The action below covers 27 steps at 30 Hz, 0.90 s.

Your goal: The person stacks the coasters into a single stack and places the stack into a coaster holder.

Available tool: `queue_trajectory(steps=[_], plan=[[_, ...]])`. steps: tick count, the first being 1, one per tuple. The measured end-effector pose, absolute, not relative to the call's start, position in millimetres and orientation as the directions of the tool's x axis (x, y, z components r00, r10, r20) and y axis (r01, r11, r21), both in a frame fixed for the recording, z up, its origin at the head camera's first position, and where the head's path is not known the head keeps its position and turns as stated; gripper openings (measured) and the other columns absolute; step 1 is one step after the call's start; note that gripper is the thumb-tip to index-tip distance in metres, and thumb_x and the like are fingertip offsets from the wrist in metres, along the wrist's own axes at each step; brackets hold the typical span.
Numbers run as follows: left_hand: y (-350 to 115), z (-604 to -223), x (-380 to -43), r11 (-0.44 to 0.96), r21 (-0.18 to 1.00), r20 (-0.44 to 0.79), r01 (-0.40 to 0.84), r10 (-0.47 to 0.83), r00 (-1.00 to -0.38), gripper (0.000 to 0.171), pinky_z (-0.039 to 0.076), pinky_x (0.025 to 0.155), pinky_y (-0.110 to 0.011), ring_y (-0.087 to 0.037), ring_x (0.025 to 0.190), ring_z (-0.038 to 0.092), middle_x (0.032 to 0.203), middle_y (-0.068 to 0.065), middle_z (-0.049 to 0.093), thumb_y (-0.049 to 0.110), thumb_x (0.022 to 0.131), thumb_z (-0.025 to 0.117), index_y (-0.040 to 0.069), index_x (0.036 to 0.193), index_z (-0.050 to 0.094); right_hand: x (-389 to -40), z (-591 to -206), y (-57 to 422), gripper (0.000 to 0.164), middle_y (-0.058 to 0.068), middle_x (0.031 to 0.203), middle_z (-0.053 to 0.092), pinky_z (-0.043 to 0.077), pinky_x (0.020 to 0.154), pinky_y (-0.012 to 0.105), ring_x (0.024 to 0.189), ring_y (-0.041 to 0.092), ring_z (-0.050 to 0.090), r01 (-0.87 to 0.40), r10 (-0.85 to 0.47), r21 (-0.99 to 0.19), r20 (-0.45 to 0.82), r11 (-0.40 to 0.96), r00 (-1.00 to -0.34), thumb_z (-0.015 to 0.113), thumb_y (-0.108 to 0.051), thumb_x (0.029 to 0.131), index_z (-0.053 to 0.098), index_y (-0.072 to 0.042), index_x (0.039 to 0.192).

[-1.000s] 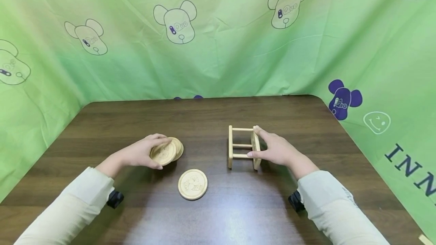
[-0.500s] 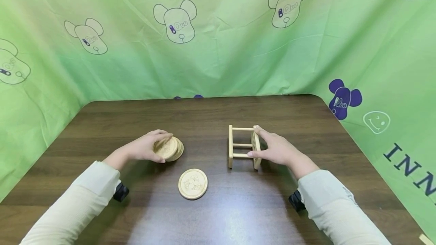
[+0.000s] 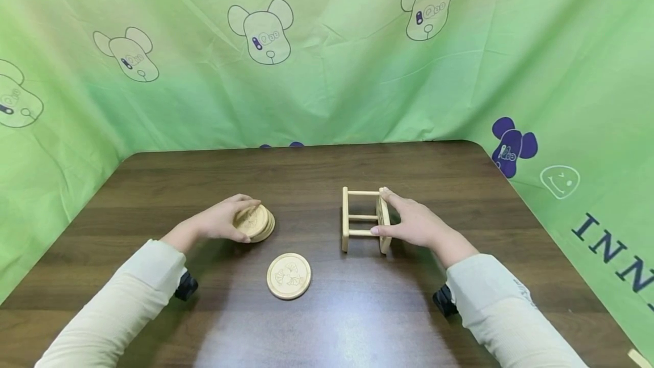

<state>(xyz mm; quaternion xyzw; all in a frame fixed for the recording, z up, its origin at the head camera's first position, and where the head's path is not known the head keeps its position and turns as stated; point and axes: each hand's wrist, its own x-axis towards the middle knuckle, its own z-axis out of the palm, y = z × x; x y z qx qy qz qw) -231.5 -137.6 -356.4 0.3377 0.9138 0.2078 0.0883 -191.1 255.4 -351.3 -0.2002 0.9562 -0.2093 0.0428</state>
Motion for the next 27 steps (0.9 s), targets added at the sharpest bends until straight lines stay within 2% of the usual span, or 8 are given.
queue_trajectory(steps=[27], plan=[[-134.4,-361.0,-233.5,0.700,0.457,-0.047,0.549,0.636,-0.771,0.078,0.034,0.086,-0.035,-0.026,0.105,0.041,0.117,-0.015,0.041,0.020,0.060,0.074,-0.001,0.126,0.040,-191.1,-354.2,255.6,0.088,0.021,0.134,0.028,0.026,0.089,0.054,0.115,0.043,0.030,-0.363,-0.398,-0.426,0.006,0.829,-0.917,0.057,-0.052,0.074,0.021,-0.001,0.136]])
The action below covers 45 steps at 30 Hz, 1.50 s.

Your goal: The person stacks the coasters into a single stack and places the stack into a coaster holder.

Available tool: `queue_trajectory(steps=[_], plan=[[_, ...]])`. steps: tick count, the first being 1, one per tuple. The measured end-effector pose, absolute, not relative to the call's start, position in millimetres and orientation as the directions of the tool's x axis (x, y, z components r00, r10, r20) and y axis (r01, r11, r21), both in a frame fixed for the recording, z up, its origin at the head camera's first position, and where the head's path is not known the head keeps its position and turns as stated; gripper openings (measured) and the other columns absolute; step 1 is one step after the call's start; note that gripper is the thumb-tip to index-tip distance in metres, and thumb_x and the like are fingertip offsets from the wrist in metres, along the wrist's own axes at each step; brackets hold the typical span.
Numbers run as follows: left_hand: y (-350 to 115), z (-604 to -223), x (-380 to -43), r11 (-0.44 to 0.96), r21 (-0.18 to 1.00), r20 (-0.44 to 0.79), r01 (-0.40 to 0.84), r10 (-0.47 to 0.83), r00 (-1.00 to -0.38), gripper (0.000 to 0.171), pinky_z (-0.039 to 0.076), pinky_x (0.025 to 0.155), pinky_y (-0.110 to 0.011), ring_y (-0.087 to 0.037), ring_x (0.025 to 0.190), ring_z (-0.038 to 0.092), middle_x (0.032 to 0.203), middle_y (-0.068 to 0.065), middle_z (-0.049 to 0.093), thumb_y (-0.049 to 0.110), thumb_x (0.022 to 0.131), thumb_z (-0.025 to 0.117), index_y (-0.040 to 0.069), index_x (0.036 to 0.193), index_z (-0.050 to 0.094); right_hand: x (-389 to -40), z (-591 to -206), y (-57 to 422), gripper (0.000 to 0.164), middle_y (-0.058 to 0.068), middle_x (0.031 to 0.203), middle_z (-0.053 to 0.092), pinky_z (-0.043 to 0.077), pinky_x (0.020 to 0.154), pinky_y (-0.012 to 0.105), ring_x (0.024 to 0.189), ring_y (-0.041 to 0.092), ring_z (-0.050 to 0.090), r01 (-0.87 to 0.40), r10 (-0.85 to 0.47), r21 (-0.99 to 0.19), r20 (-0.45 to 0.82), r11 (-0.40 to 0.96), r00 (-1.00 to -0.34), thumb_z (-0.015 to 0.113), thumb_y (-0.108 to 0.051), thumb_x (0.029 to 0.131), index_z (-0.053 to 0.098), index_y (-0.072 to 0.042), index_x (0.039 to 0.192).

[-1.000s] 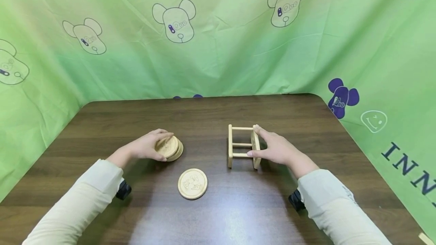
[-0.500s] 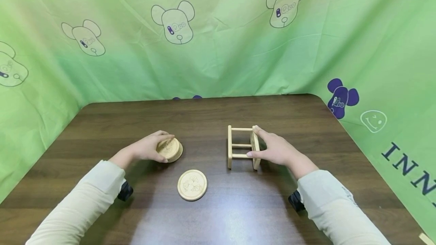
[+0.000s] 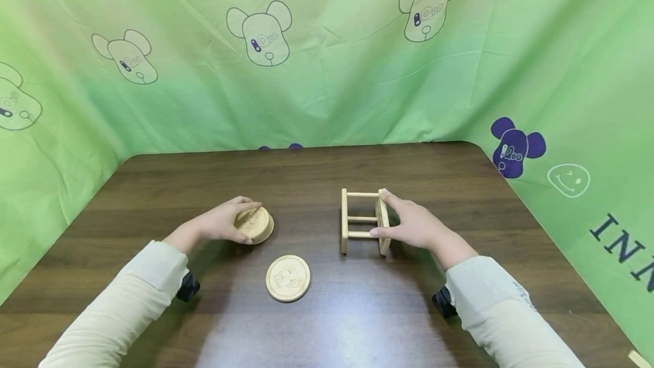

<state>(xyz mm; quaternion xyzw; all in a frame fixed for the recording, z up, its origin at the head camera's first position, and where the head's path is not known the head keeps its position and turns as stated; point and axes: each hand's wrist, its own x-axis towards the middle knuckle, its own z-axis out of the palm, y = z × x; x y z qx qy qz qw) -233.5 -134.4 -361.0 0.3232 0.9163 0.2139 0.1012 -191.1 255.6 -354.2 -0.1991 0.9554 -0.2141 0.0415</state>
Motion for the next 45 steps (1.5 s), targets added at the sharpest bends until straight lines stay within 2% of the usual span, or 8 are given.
queue_trajectory(steps=[7,12,23,35,45], plan=[[-135.8,-362.6,-234.0,0.694,0.469,-0.049,0.546,0.638,-0.768,0.079,0.032,0.089,-0.039,-0.030,0.110,0.037,0.121,-0.017,0.040,0.024,0.060,0.074,-0.002,0.127,0.039,-192.4,-358.6,255.6,0.089,0.019,0.135,0.028,0.025,0.089,0.054,0.116,0.043,0.029,-0.358,-0.394,-0.434,0.008,0.827,-0.919,0.057,-0.053,0.073,0.022,-0.002,0.136],[-136.2,-361.6,-233.4,0.692,0.473,-0.041,0.546,0.636,-0.770,0.079,0.028,0.091,-0.044,-0.033,0.115,0.030,0.127,-0.017,0.036,0.028,0.062,0.073,0.002,0.128,0.039,-192.5,-359.0,256.1,0.089,0.019,0.135,0.028,0.025,0.089,0.054,0.115,0.043,0.029,-0.363,-0.397,-0.428,0.011,0.828,-0.918,0.057,-0.054,0.073,0.022,-0.001,0.136],[-130.0,-350.8,-216.9,0.634,0.530,0.000,0.564,0.665,-0.747,0.079,0.027,0.093,-0.043,-0.029,0.119,0.027,0.130,-0.013,0.033,0.026,0.063,0.074,0.006,0.130,0.037,-191.8,-355.5,256.1,0.088,0.021,0.134,0.027,0.025,0.089,0.054,0.115,0.043,0.030,-0.362,-0.397,-0.435,0.012,0.825,-0.918,0.058,-0.051,0.073,0.021,0.000,0.135],[-114.2,-349.0,-195.4,0.543,0.551,0.024,0.633,0.748,-0.663,0.078,0.026,0.094,-0.041,-0.024,0.121,0.026,0.132,-0.011,0.031,0.027,0.064,0.074,0.010,0.131,0.037,-192.7,-356.3,255.7,0.089,0.022,0.135,0.026,0.025,0.090,0.053,0.117,0.042,0.029,-0.367,-0.404,-0.440,0.010,0.820,-0.915,0.058,-0.052,0.074,0.020,0.000,0.136],[-94.8,-352.2,-185.7,0.485,0.545,-0.012,0.684,0.821,-0.571,0.076,0.029,0.093,-0.034,-0.021,0.118,0.031,0.131,-0.011,0.032,0.021,0.065,0.071,0.005,0.130,0.036,-193.0,-358.6,256.0,0.090,0.021,0.135,0.027,0.025,0.090,0.053,0.116,0.042,0.029,-0.352,-0.391,-0.438,0.001,0.827,-0.920,0.057,-0.053,0.073,0.020,-0.001,0.136]])
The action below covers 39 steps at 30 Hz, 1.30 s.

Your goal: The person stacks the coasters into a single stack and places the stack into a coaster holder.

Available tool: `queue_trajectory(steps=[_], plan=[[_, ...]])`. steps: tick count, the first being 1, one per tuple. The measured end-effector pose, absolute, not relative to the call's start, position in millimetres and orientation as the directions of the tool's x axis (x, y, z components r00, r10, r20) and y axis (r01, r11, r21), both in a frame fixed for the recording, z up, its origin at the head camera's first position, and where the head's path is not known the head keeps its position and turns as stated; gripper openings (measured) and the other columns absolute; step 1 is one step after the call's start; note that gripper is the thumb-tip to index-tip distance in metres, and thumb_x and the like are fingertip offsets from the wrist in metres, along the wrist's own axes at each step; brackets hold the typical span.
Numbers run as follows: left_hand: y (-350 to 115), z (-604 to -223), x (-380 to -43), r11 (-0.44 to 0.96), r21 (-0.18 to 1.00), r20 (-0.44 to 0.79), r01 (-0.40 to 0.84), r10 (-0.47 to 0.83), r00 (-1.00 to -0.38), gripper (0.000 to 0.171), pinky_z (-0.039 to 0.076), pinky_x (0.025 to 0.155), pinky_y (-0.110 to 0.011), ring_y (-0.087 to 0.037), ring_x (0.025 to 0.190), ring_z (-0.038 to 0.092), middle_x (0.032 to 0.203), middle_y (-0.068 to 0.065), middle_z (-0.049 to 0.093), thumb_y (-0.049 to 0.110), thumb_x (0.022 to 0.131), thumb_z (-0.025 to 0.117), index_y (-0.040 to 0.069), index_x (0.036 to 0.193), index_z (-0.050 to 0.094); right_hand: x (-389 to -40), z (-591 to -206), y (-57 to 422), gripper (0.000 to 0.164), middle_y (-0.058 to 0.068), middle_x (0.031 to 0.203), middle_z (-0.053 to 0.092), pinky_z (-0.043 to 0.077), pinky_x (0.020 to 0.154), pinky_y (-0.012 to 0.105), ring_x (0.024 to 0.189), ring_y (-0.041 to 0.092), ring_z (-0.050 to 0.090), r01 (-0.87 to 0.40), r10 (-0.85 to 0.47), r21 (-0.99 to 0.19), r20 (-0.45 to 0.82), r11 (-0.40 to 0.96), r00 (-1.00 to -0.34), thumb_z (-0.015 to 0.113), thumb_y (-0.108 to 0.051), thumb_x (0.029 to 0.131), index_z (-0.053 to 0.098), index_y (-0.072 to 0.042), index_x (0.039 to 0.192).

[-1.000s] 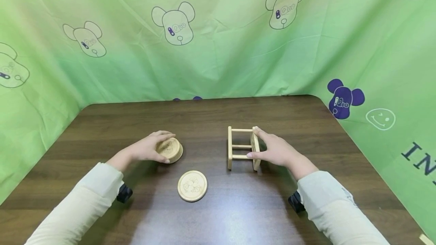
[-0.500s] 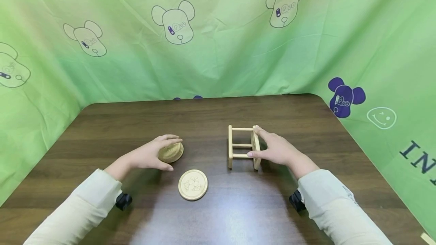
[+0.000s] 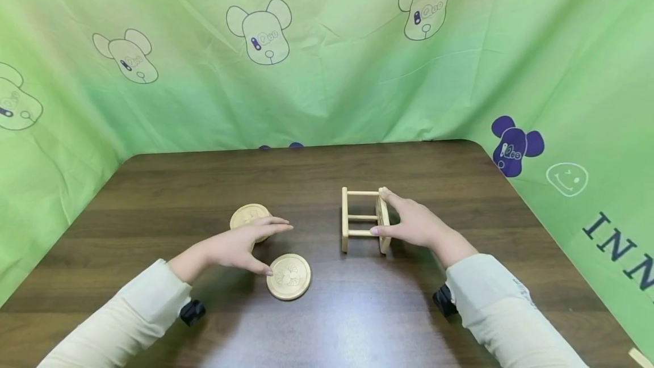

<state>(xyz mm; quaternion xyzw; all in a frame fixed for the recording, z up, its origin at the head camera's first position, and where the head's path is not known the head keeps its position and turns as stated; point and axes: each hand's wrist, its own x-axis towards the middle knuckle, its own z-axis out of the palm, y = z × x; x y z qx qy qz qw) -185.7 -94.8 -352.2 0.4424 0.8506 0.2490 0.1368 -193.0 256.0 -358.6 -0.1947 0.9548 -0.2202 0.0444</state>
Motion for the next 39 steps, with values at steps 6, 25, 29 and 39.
queue_trajectory(steps=[6,25,29,39], plan=[[-85.2,-356.8,-180.7,0.472,0.528,-0.057,0.706,0.849,-0.525,0.076,0.027,0.095,-0.031,-0.018,0.117,0.031,0.130,-0.008,0.034,0.022,0.065,0.072,0.006,0.130,0.036,-192.5,-358.6,255.9,0.089,0.021,0.135,0.026,0.025,0.090,0.053,0.116,0.042,0.029,-0.355,-0.394,-0.439,0.003,0.825,-0.919,0.057,-0.053,0.073,0.020,-0.001,0.136],[-69.7,-376.4,-175.2,0.516,0.448,-0.187,0.730,0.852,-0.488,0.078,0.025,0.095,-0.026,-0.013,0.117,0.031,0.127,0.000,0.037,0.032,0.062,0.075,0.013,0.129,0.040,-193.0,-358.2,256.3,0.089,0.020,0.136,0.025,0.024,0.091,0.053,0.117,0.041,0.028,-0.360,-0.400,-0.448,0.006,0.818,-0.916,0.057,-0.053,0.074,0.020,-0.001,0.136],[-68.4,-376.5,-173.4,0.506,0.422,-0.182,0.753,0.860,-0.476,0.079,0.025,0.095,-0.026,-0.014,0.116,0.031,0.127,-0.001,0.038,0.032,0.062,0.075,0.012,0.129,0.040,-193.0,-358.3,256.0,0.089,0.021,0.135,0.026,0.024,0.090,0.053,0.117,0.041,0.028,-0.360,-0.400,-0.448,0.005,0.819,-0.917,0.057,-0.053,0.074,0.020,-0.001,0.136],[-67.5,-380.0,-173.3,0.496,0.374,-0.187,0.783,0.868,-0.460,0.080,0.025,0.094,-0.024,-0.013,0.114,0.033,0.127,0.000,0.038,0.028,0.059,0.076,0.013,0.129,0.041,-193.8,-358.7,256.0,0.089,0.021,0.136,0.025,0.024,0.091,0.052,0.118,0.041,0.027,-0.364,-0.403,-0.445,0.006,0.818,-0.915,0.057,-0.052,0.074,0.020,-0.001,0.136]])
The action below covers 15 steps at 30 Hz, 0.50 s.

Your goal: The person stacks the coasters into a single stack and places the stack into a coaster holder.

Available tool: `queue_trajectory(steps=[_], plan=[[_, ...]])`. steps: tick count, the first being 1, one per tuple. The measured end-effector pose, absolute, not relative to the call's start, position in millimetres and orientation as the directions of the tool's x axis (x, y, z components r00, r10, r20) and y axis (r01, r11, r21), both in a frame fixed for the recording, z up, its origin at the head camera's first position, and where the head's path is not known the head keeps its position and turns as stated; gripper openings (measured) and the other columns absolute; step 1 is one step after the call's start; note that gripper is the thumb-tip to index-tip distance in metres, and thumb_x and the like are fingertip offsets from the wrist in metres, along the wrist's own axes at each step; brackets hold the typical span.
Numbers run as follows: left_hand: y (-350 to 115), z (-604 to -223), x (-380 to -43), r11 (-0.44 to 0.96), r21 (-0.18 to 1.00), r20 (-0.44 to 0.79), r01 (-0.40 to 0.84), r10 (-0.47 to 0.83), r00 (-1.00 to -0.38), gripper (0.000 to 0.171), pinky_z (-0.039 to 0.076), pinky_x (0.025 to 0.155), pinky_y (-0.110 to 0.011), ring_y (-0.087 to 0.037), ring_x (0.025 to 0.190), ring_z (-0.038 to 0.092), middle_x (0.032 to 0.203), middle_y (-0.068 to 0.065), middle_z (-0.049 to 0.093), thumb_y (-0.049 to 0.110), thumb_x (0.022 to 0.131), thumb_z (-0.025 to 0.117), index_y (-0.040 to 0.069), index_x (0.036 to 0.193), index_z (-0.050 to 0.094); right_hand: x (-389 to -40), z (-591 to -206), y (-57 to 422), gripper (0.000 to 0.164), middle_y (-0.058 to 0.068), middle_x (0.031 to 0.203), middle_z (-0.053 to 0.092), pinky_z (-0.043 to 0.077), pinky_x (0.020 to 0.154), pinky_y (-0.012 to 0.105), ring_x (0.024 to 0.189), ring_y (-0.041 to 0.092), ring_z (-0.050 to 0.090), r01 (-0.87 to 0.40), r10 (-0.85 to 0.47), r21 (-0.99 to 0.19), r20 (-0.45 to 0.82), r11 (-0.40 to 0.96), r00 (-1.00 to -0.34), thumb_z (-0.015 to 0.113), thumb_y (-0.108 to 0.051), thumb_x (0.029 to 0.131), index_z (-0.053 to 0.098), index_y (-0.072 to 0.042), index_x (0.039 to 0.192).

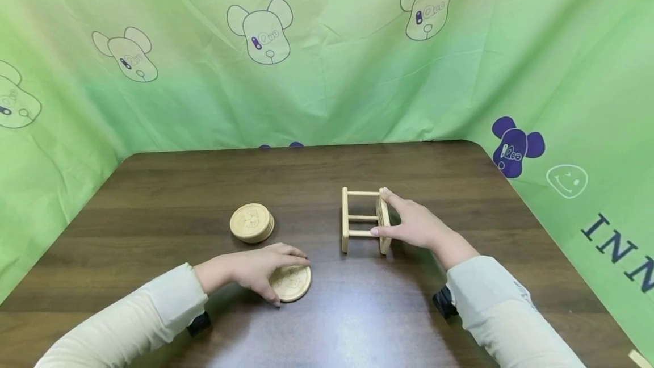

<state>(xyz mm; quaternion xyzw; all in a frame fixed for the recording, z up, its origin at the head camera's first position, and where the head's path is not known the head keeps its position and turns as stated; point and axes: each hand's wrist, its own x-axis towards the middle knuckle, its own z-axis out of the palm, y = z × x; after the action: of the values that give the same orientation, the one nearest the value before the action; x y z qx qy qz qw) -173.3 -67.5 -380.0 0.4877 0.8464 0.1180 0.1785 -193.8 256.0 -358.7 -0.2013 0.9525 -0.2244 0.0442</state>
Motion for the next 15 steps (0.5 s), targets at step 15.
queue_trajectory(steps=[15], plan=[[-67.1,-381.9,-172.6,0.478,0.315,-0.183,0.820,0.878,-0.441,0.078,0.025,0.094,-0.023,-0.014,0.114,0.034,0.125,-0.001,0.040,0.021,0.057,0.077,0.012,0.126,0.043,-194.0,-359.8,256.9,0.090,0.020,0.136,0.024,0.024,0.091,0.052,0.118,0.040,0.027,-0.352,-0.396,-0.450,-0.003,0.821,-0.918,0.057,-0.052,0.074,0.019,-0.002,0.137]])
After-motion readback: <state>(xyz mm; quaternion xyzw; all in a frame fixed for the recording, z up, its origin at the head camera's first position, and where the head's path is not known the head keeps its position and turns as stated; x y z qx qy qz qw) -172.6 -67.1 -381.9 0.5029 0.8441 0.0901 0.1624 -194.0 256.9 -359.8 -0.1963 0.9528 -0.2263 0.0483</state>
